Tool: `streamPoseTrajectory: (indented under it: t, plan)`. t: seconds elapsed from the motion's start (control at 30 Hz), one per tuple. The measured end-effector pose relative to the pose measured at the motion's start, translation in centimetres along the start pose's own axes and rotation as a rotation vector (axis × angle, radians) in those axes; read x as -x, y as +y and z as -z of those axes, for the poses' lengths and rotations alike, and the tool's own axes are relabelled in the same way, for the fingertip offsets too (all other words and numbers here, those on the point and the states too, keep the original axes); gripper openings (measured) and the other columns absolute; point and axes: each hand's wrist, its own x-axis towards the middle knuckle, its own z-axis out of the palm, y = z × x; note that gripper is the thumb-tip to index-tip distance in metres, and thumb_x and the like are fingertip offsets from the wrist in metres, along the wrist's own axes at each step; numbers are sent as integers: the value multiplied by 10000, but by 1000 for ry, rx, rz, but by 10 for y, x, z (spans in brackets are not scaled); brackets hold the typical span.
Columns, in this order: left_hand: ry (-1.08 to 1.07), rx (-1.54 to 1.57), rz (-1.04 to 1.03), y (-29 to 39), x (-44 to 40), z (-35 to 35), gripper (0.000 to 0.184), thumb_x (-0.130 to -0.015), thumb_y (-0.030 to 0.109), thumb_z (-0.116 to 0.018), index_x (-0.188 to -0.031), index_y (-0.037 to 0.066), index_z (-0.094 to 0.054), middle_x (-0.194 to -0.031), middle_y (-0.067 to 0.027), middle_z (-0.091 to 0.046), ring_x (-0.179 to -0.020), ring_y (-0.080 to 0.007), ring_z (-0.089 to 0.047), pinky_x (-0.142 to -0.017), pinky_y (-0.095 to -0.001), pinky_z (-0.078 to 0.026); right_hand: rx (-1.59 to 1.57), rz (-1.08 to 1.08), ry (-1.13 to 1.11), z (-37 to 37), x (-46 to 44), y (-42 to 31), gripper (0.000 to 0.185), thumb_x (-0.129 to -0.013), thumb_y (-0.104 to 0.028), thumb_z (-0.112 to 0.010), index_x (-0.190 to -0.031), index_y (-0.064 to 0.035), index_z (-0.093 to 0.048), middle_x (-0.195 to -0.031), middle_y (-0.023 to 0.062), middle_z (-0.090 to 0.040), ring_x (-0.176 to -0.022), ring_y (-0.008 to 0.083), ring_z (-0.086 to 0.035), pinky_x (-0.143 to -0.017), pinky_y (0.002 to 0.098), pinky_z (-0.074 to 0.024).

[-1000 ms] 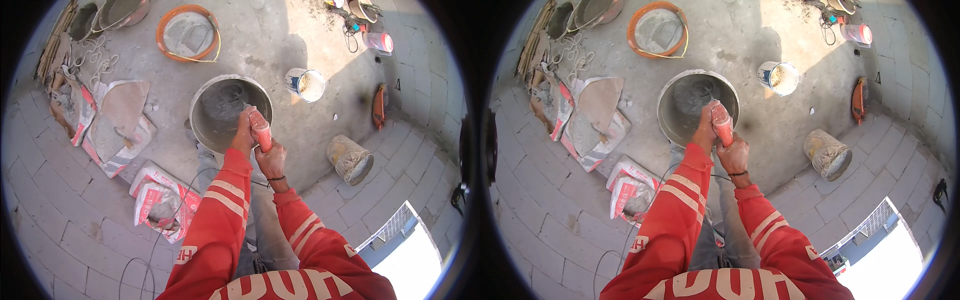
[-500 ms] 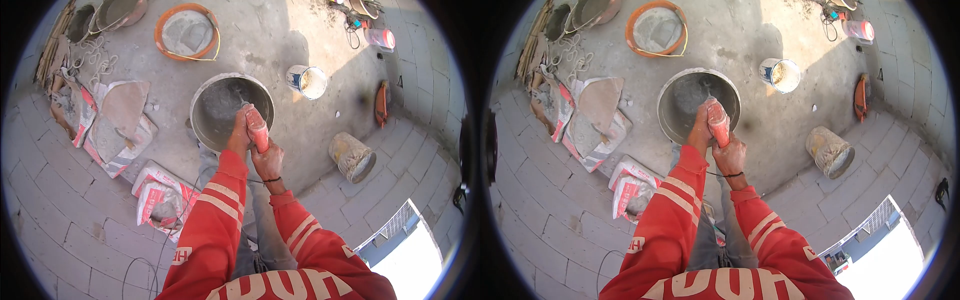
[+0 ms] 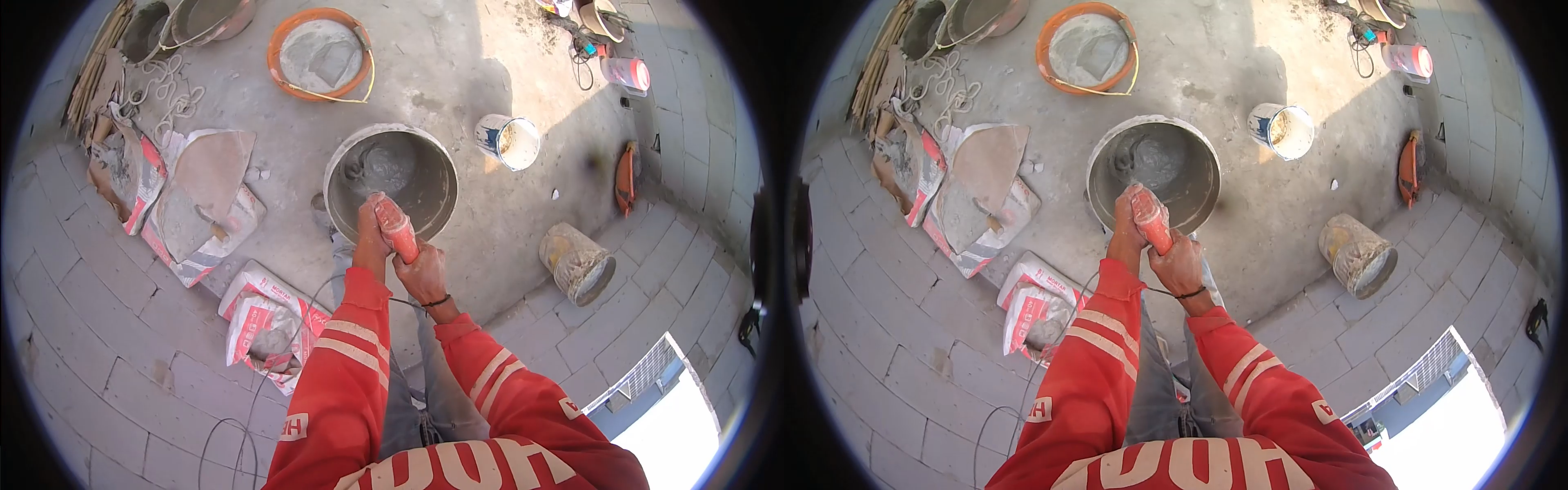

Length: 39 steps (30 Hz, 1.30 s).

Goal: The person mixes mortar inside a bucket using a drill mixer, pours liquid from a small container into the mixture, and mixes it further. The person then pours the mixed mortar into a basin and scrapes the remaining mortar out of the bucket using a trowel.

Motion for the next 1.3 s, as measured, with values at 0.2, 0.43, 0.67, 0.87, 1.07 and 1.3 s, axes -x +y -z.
streamPoseTrajectory:
  t: [0.2,0.43,0.67,0.87,1.07,1.3]
  plan:
    - [-53,34,46,-48,-17,15,254,-872,343,-649,-751,157,-527,-657,-60,-558,-555,-275,-580,-530,-455,-524,43,-44,30,20,17,12,194,-751,-129,-694,-853,31,-655,-759,274,-677,-762,483,-673,-731,514,-554]
    - [-82,-27,79,-61,-36,-3,332,-872,409,-631,-722,128,-535,-617,-113,-549,-534,-348,-577,-503,-501,-503,85,-33,147,26,18,20,203,-756,-144,-712,-852,27,-657,-751,268,-673,-746,472,-675,-714,509,-548]
    - [-27,7,62,-29,-29,-1,328,-857,416,-648,-741,129,-539,-650,-109,-558,-552,-335,-571,-510,-487,-506,-24,-17,78,19,3,10,213,-751,-148,-732,-847,27,-657,-755,266,-679,-755,467,-681,-696,493,-548]
    - [2,-7,39,-15,-12,-14,261,-864,366,-671,-756,171,-535,-667,-43,-554,-561,-255,-569,-535,-429,-519,-36,19,117,7,-1,11,206,-753,-146,-728,-844,26,-658,-752,263,-676,-757,465,-679,-685,486,-547]
    - [-109,-8,-27,-20,-46,-23,305,-878,372,-634,-724,127,-539,-638,-111,-556,-541,-335,-575,-512,-480,-518,-19,61,172,19,-15,10,184,-762,-131,-717,-846,22,-660,-764,262,-673,-766,467,-673,-697,490,-543]
    - [-145,-95,91,-48,-65,-50,357,-869,410,-619,-683,117,-537,-599,-140,-553,-534,-358,-580,-511,-499,-508,35,-33,231,35,-22,28,190,-768,-129,-705,-864,31,-671,-782,276,-673,-778,483,-668,-712,502,-543]
